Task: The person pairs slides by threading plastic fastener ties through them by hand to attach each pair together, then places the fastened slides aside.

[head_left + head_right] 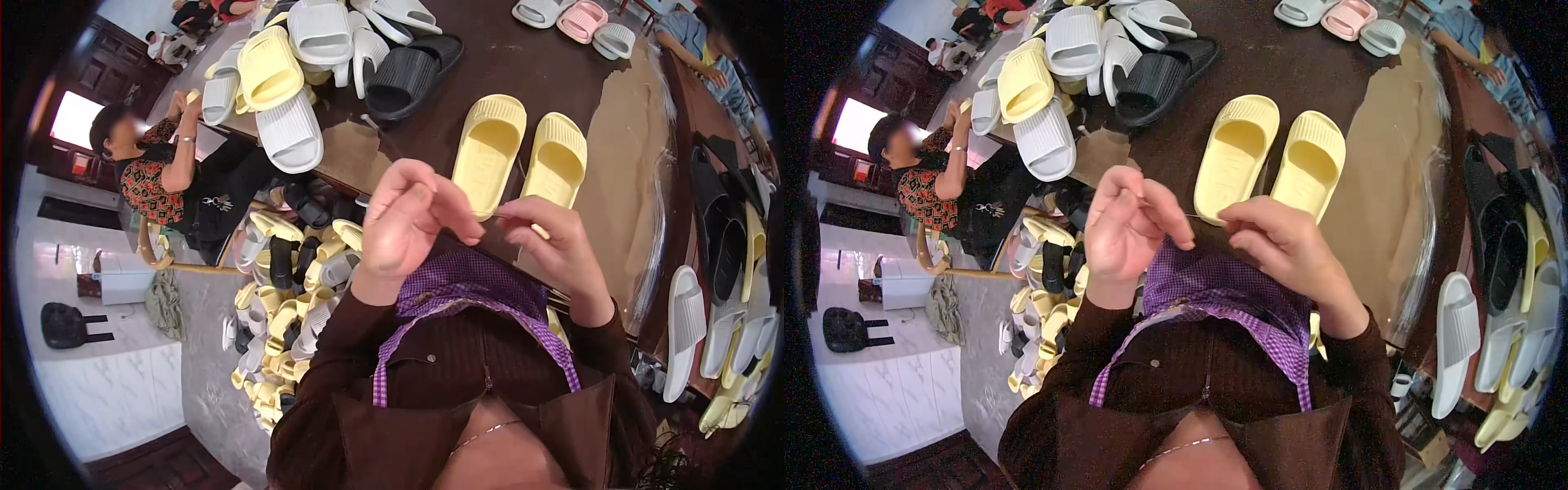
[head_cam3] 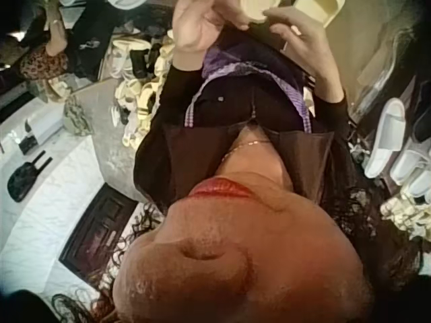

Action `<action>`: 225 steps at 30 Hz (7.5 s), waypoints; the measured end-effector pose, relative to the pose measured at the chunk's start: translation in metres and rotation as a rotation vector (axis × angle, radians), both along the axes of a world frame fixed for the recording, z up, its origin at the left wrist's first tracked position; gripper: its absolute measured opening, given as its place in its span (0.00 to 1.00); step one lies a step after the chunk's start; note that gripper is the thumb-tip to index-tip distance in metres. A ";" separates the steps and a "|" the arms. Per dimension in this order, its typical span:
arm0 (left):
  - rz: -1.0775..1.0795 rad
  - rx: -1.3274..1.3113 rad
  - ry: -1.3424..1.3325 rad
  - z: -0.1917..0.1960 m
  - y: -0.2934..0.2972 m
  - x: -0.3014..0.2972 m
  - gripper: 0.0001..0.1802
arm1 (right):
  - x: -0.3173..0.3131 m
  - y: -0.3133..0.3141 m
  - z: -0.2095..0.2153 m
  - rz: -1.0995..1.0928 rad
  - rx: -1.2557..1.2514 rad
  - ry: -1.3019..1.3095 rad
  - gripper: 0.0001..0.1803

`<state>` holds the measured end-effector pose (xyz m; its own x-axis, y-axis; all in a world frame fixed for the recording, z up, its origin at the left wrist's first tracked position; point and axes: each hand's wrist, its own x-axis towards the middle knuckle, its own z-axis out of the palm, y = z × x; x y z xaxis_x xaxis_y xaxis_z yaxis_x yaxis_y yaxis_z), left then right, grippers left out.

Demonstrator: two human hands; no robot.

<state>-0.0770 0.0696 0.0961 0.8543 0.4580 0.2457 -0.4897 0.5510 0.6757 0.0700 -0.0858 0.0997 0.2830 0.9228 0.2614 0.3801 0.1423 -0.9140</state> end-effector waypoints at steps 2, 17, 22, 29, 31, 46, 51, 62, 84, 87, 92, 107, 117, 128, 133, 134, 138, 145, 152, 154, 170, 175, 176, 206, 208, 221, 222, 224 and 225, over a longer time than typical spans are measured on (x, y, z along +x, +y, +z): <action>0.036 0.018 0.003 -0.003 0.009 -0.008 0.07 | 0.008 -0.006 -0.001 -0.049 0.021 -0.119 0.11; -0.066 -0.060 0.548 -0.055 -0.014 -0.025 0.05 | 0.026 -0.024 -0.040 0.012 -0.081 -0.535 0.07; -0.207 -0.081 0.577 -0.058 -0.024 -0.019 0.05 | 0.022 -0.040 -0.039 -0.011 -0.184 -0.460 0.07; -0.300 -0.052 0.558 -0.063 -0.019 -0.010 0.05 | 0.022 -0.046 -0.042 -0.070 -0.251 -0.502 0.07; -0.268 -0.017 0.613 -0.067 -0.018 0.004 0.06 | 0.037 -0.033 -0.047 -0.124 -0.338 -0.642 0.05; -0.199 -0.142 0.513 -0.089 -0.031 0.083 0.07 | 0.097 -0.026 -0.054 -0.392 -0.105 -0.590 0.13; -0.171 -0.159 0.540 -0.091 -0.025 0.098 0.06 | 0.166 -0.017 -0.057 -0.718 -0.130 -0.389 0.12; -0.110 -0.169 0.653 -0.086 0.021 0.123 0.06 | 0.247 0.051 -0.132 -0.697 -0.341 -0.559 0.12; 0.036 -0.274 0.716 -0.097 0.025 0.183 0.07 | 0.218 0.166 -0.101 0.023 -0.259 -0.190 0.10; 0.096 -0.284 0.685 -0.096 0.029 0.183 0.03 | 0.215 0.170 -0.101 -0.002 -0.244 -0.120 0.09; 0.062 -0.326 0.706 -0.103 0.039 0.187 0.03 | 0.209 0.167 -0.098 -0.138 -0.167 0.020 0.04; 0.539 0.853 0.318 -0.045 0.064 0.183 0.16 | 0.151 0.120 -0.049 -0.308 0.232 0.424 0.05; 0.255 0.891 0.629 -0.072 0.070 0.198 0.12 | 0.134 0.112 -0.060 -0.416 0.216 0.430 0.05; 0.195 0.424 0.493 -0.071 0.061 0.190 0.06 | 0.110 0.087 -0.059 -0.616 0.214 0.232 0.08; 0.166 0.362 0.451 -0.070 0.061 0.189 0.05 | 0.104 0.084 -0.060 -0.672 0.132 -0.022 0.07; 0.157 0.351 0.445 -0.069 0.060 0.189 0.04 | 0.104 0.085 -0.061 -0.680 0.122 -0.062 0.07; 0.162 0.359 0.438 -0.069 0.059 0.188 0.04 | 0.103 0.085 -0.063 -0.698 0.093 -0.145 0.08; 0.160 0.361 0.450 -0.068 0.059 0.187 0.04 | 0.100 0.084 -0.060 -0.727 0.065 -0.144 0.08; 0.159 0.372 0.453 -0.068 0.058 0.186 0.05 | 0.100 0.084 -0.063 -0.733 0.102 -0.163 0.08; 0.158 0.372 0.444 -0.067 0.058 0.186 0.05 | 0.100 0.084 -0.062 -0.733 0.090 -0.152 0.08; 0.181 0.409 0.481 -0.065 0.054 0.185 0.05 | 0.103 0.087 -0.070 -0.745 0.109 -0.140 0.07; 0.175 0.410 0.507 -0.066 0.054 0.187 0.05 | 0.103 0.088 -0.071 -0.735 0.130 -0.141 0.07; 0.155 0.411 0.509 -0.065 0.055 0.187 0.05 | 0.103 0.088 -0.071 -0.731 0.139 -0.136 0.07; -0.256 0.264 0.496 -0.069 0.083 0.185 0.05 | 0.101 0.085 -0.073 -0.675 0.160 -0.164 0.05; -0.256 0.263 0.498 -0.070 0.084 0.185 0.05 | 0.100 0.086 -0.074 -0.664 0.154 -0.172 0.06; 0.448 0.904 0.422 -0.056 0.074 0.129 0.25 | 0.091 0.020 -0.022 -0.616 -0.053 -0.429 0.10; 0.325 0.717 0.552 -0.065 0.068 0.118 0.26 | 0.081 0.000 -0.015 -0.473 -0.360 -0.370 0.11; 0.216 0.613 0.618 -0.081 0.059 0.109 0.29 | 0.067 -0.019 -0.033 -0.424 -0.336 -0.337 0.14; 0.197 0.541 0.687 -0.088 0.058 0.101 0.29 | 0.069 -0.010 -0.054 -0.388 -0.440 -0.275 0.15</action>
